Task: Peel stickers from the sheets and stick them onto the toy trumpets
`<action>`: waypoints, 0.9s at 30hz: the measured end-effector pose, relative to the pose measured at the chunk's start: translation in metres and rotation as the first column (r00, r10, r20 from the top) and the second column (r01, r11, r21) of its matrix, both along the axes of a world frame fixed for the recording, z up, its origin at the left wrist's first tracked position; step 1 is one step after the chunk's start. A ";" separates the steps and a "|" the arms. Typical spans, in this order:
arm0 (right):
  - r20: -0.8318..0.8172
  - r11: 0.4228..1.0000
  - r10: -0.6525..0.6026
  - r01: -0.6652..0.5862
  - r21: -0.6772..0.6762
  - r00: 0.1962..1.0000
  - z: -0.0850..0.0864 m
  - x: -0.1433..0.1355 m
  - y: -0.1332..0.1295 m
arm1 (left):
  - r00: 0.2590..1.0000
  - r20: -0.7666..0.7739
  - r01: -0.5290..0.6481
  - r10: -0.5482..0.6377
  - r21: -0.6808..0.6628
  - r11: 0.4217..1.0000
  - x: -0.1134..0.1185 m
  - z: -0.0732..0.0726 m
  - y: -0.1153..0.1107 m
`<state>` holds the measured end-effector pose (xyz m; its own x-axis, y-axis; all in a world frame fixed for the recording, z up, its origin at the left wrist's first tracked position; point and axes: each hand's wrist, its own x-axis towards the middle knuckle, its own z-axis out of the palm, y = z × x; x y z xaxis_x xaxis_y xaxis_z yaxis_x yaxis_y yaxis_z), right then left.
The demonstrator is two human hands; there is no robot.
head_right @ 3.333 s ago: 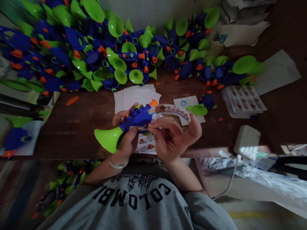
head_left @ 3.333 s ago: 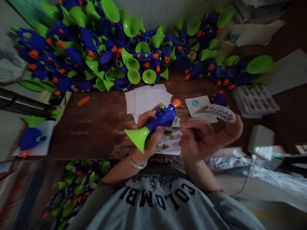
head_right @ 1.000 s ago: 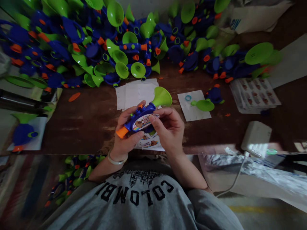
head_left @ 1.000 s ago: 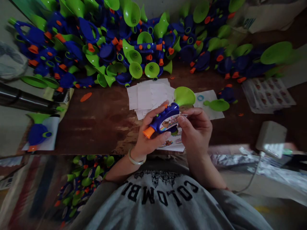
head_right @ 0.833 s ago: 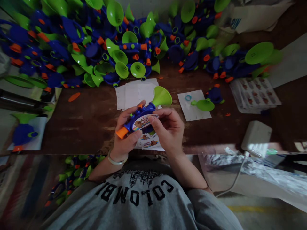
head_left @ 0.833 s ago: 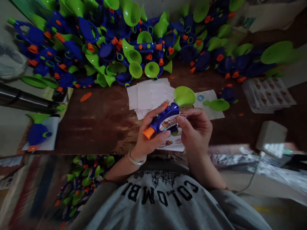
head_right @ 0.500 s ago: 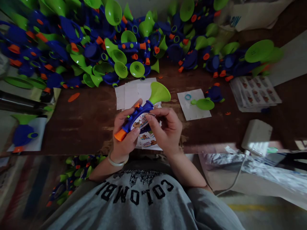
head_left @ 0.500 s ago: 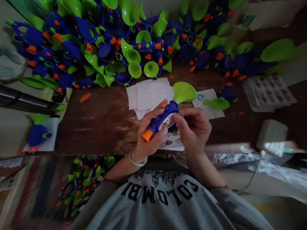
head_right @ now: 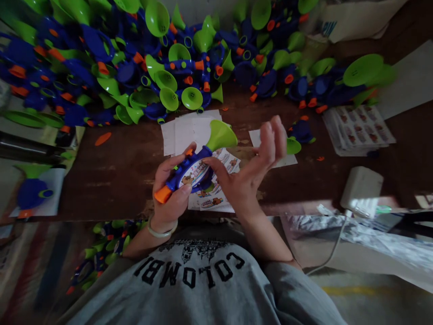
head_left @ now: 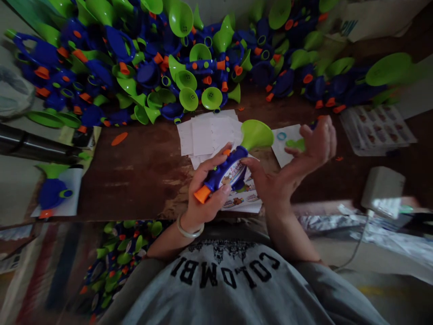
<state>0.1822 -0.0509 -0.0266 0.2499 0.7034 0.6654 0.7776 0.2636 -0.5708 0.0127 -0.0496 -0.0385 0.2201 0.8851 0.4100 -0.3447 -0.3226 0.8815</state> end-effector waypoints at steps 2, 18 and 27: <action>0.044 0.999 -0.036 0.036 0.008 0.998 -0.006 0.017 0.007 | 0.995 -0.057 -0.078 0.080 0.048 0.996 -0.014 0.002 0.001; 0.047 0.723 0.164 -0.087 -0.686 0.985 -0.078 0.055 0.034 | 0.227 -0.920 -0.310 0.319 0.242 0.919 -0.156 -0.052 0.011; -0.631 0.925 0.177 -0.347 -0.155 0.755 -0.054 0.043 0.020 | 0.997 -0.045 0.030 -0.068 -0.573 0.819 -0.033 -0.043 0.003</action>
